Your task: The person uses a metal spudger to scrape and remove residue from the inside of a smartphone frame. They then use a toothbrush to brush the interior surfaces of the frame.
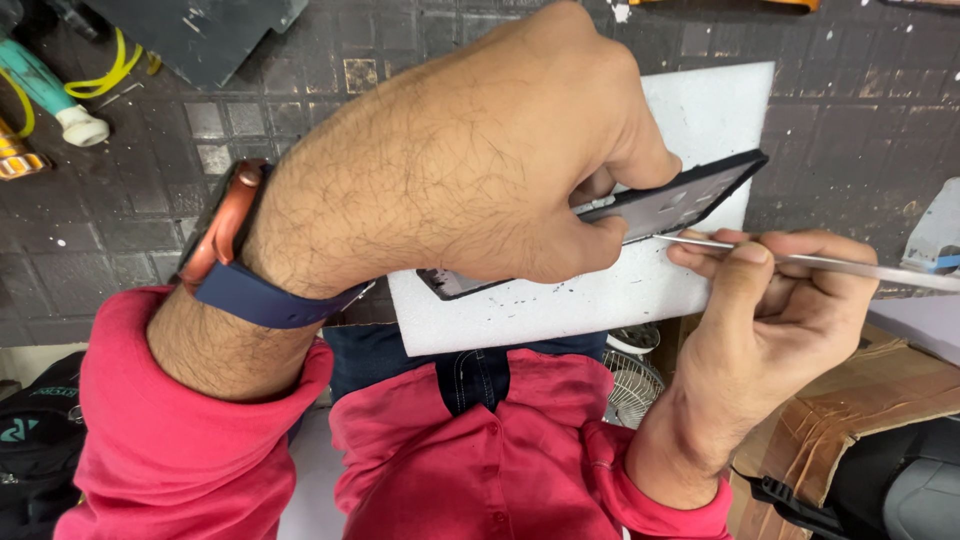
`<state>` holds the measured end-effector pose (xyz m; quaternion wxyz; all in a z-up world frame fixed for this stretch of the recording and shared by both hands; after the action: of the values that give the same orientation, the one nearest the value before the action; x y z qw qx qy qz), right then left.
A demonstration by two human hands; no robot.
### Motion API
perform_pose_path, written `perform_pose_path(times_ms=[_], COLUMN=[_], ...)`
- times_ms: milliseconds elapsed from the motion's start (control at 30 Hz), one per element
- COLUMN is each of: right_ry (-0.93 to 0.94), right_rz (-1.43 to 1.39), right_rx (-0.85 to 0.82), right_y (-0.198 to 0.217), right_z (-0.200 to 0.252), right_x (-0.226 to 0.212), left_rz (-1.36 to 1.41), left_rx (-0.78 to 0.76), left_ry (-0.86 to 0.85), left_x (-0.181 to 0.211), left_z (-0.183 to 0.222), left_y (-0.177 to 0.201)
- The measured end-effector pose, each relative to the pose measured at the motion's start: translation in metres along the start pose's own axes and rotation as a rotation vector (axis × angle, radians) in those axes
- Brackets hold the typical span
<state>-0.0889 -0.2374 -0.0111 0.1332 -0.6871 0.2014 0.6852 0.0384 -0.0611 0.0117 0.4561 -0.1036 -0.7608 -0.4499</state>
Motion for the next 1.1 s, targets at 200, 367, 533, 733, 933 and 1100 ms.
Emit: perform_pose_path(times_ms=[200,367,533,733,933,1100], right_ry=[-0.012,-0.01,-0.007,-0.015,0.001,-0.039], right_rz=[-0.022,-0.034,-0.054,-0.047,-0.145,-0.226], right_rx=[-0.012,-0.055,-0.135,-0.141,-0.012,0.072], right_y=[-0.002,0.001,0.005,0.014,0.015,0.018], right_z=[-0.003,-0.005,0.0,-0.003,-0.011,-0.013], right_x=[0.0,0.003,0.008,0.013,0.018,0.017], left_rz=[-0.013,-0.003,0.002,0.038,-0.056,-0.068], left_rx=[0.038,-0.02,-0.082,-0.09,-0.148,-0.03], left_ry=[-0.053,0.033,0.086,0.048,0.189,0.136], left_x=[0.004,0.0,-0.004,-0.003,-0.018,-0.016], left_z=[0.0,-0.002,-0.003,-0.005,-0.002,-0.002], left_y=[0.004,0.0,-0.003,0.0,-0.001,0.005])
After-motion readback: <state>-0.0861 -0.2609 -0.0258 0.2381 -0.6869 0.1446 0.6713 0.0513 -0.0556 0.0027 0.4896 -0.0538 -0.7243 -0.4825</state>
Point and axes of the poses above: each hand's wrist, its own z-axis away from the middle knuckle, its own y-axis out of the back of the hand, x = y × z, the point moved 7 cm from there along -z, towards the middle knuckle, and after that the axes turned 12 degrees about -z, right-handed, at the moved point
